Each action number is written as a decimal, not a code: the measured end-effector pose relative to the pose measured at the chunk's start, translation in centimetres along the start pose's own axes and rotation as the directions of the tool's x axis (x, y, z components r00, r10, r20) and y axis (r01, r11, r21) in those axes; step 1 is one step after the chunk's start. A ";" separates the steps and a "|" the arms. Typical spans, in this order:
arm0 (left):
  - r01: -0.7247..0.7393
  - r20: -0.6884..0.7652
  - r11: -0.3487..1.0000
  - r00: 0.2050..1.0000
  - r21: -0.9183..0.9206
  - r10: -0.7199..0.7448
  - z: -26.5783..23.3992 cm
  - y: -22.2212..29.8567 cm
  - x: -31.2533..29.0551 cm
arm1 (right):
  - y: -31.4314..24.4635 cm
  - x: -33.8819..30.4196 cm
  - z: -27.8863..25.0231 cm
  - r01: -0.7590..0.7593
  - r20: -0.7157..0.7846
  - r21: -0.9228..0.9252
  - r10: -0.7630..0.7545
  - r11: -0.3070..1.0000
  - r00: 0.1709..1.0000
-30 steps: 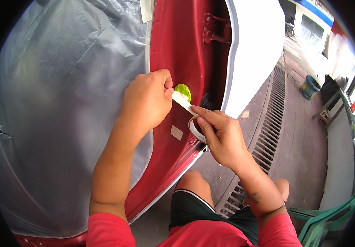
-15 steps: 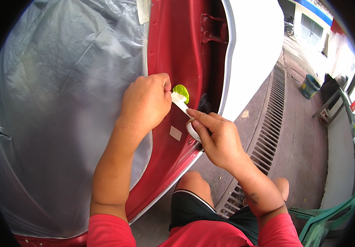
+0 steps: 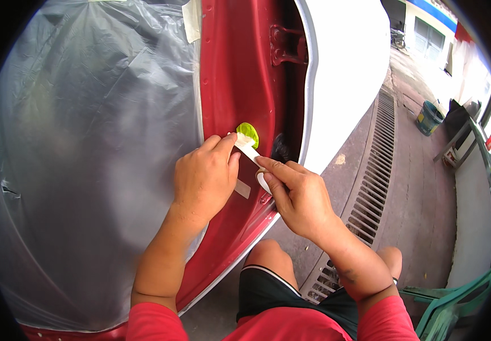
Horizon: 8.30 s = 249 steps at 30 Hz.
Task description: The person applies masking tape to the edges of a red car door, smoothing it down with their fingers. They handle a roll of tape and a small rectangular piece of paper, placing the paper on the door and securing it with tape.
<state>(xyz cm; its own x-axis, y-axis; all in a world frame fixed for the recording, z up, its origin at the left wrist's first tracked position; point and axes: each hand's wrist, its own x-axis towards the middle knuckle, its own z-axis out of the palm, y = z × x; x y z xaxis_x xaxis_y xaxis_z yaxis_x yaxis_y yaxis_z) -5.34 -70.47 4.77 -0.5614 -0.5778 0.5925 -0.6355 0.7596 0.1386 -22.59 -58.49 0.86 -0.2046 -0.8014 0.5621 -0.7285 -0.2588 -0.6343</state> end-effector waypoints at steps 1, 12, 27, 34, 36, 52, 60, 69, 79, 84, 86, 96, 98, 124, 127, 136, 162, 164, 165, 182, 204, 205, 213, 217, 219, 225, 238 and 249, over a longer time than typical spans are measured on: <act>0.021 -0.026 1.000 0.999 0.001 -0.021 0.6 0.0 -0.3 | -0.1 0.0 0.0 -0.003 0.006 0.002 0.003 1.000 1.000; 0.438 0.285 0.627 0.898 -0.644 -0.336 4.2 -1.0 -0.8 | 0.3 -0.6 1.3 -0.026 -0.002 0.048 0.026 0.999 1.000; -0.158 -0.395 0.977 0.914 -0.143 0.090 4.2 0.0 -1.5 | 1.8 -2.1 3.2 -0.269 -0.103 0.438 0.345 0.858 0.933; -0.189 -0.382 0.964 0.918 -0.187 0.106 5.3 -1.0 -1.7 | 3.5 -3.8 6.4 -0.339 -0.103 0.533 0.457 0.775 0.883; -0.209 -0.383 0.966 0.914 -0.152 0.137 5.3 -1.5 -1.4 | 3.7 -4.5 7.0 -0.298 -0.135 0.627 0.477 0.720 0.868; -0.177 -0.404 0.956 0.912 -0.232 0.071 4.8 -1.0 -1.3 | 7.2 -11.1 12.0 -0.701 0.238 0.658 0.807 0.276 0.541; 0.152 -0.211 0.638 0.865 -0.755 -0.456 6.8 2.8 -4.0 | 11.6 -18.8 7.6 -0.796 0.386 0.517 0.744 0.315 0.545; 0.165 -0.301 0.702 0.819 -0.693 -0.489 8.9 2.1 -2.6 | 14.4 -21.1 8.7 -0.840 0.412 0.467 0.773 0.275 0.482; 0.145 -0.506 0.888 0.776 -0.437 -0.376 8.5 1.0 -1.2 | 14.9 -21.6 9.0 -0.838 0.450 0.450 0.733 0.308 0.511; 0.224 -0.524 0.869 0.722 -0.441 -0.452 7.8 1.0 -2.2 | 15.8 -22.1 9.5 -0.811 0.437 0.471 0.708 0.345 0.555; 0.209 -0.248 0.584 0.758 -0.784 -0.604 7.7 2.0 -4.0 | 15.5 -21.9 9.5 -0.818 0.447 0.470 0.710 0.332 0.545; 0.210 0.579 -0.609 0.638 -0.765 -0.507 6.7 2.6 -2.3 | 14.5 -21.8 8.9 -0.819 0.481 0.464 0.681 0.336 0.552; 0.238 0.565 -0.570 0.650 -0.787 -0.508 6.5 1.9 -1.7 | 14.5 -21.7 8.8 -0.819 0.480 0.466 0.681 0.336 0.552; 0.044 0.468 -0.649 0.730 -0.760 -0.498 4.2 3.0 -2.4 | 14.5 -21.9 9.5 -0.807 0.488 0.428 0.647 0.407 0.586; 0.115 0.467 -0.558 0.697 -0.822 -0.544 4.3 3.7 -2.1 | 14.3 -22.1 9.5 -0.811 0.494 0.412 0.646 0.415 0.582; 0.241 0.523 -0.500 0.640 -0.832 -0.562 5.3 2.3 -0.8 | 13.7 -22.0 9.5 -0.812 0.509 0.380 0.632 0.444 0.584; 0.112 -0.131 0.736 0.956 -0.667 -0.264 3.6 1.9 -1.3 | 14.4 -22.7 10.0 -0.805 0.561 0.376 0.579 0.458 0.592; 0.067 -0.219 0.811 0.947 -0.581 -0.236 4.0 2.1 -0.9 | 14.3 -22.6 9.9 -0.804 0.564 0.363 0.577 0.470 0.591; 0.043 -0.259 0.807 0.936 -0.588 -0.238 4.1 1.9 -0.7 | 14.2 -22.5 9.9 -0.804 0.566 0.357 0.574 0.476 0.592; -0.017 -0.294 0.962 0.954 -0.274 -0.067 1.9 1.8 -0.9 | 14.5 -22.7 10.2 -0.804 0.567 0.379 0.572 0.457 0.593; 0.078 -0.469 0.882 0.823 -0.465 -0.320 6.9 1.5 -2.1 | 14.6 -23.1 10.7 -0.800 0.568 0.381 0.565 0.464 0.598; 0.056 -0.510 0.905 0.811 -0.422 -0.288 7.0 1.3 -2.0 | 14.8 -23.0 10.5 -0.797 0.558 0.381 0.570 0.469 0.603; -0.062 -0.570 0.993 0.821 -0.100 -0.007 5.9 -0.9 -2.0 | 14.5 -23.1 10.6 -0.802 0.566 0.379 0.569 0.462 0.596; -0.261 -0.555 0.965 0.800 0.024 0.230 5.4 -2.1 -0.4 | 14.8 -23.2 10.8 -0.787 0.559 0.377 0.558 0.488 0.614; -0.300 -0.578 0.953 0.772 0.039 0.266 5.4 -2.6 -0.2 | 14.8 -23.1 10.7 -0.789 0.561 0.380 0.558 0.483 0.612; -0.253 -0.604 0.967 0.774 -0.017 0.192 6.2 -2.6 -0.8 | 14.7 -23.0 10.7 -0.792 0.568 0.401 0.553 0.461 0.609; 0.026 -0.266 0.422 0.740 -0.906 -0.617 8.7 2.9 -2.3 | 14.4 -23.3 10.9 -0.792 0.569 0.399 0.553 0.461 0.609; 0.071 -0.128 0.265 0.737 -0.962 -0.663 9.5 5.0 -2.7 | 14.5 -23.1 10.7 -0.785 0.561 0.387 0.552 0.484 0.617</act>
<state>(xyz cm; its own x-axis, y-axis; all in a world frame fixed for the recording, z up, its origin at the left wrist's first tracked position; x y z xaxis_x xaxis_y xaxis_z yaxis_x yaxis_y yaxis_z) -12.07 -67.93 -3.69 0.0759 -0.8915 0.4467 0.3017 0.4475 0.8418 -21.44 -49.48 -26.97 -0.1619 -0.9398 -0.3011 0.0609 0.2950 -0.9535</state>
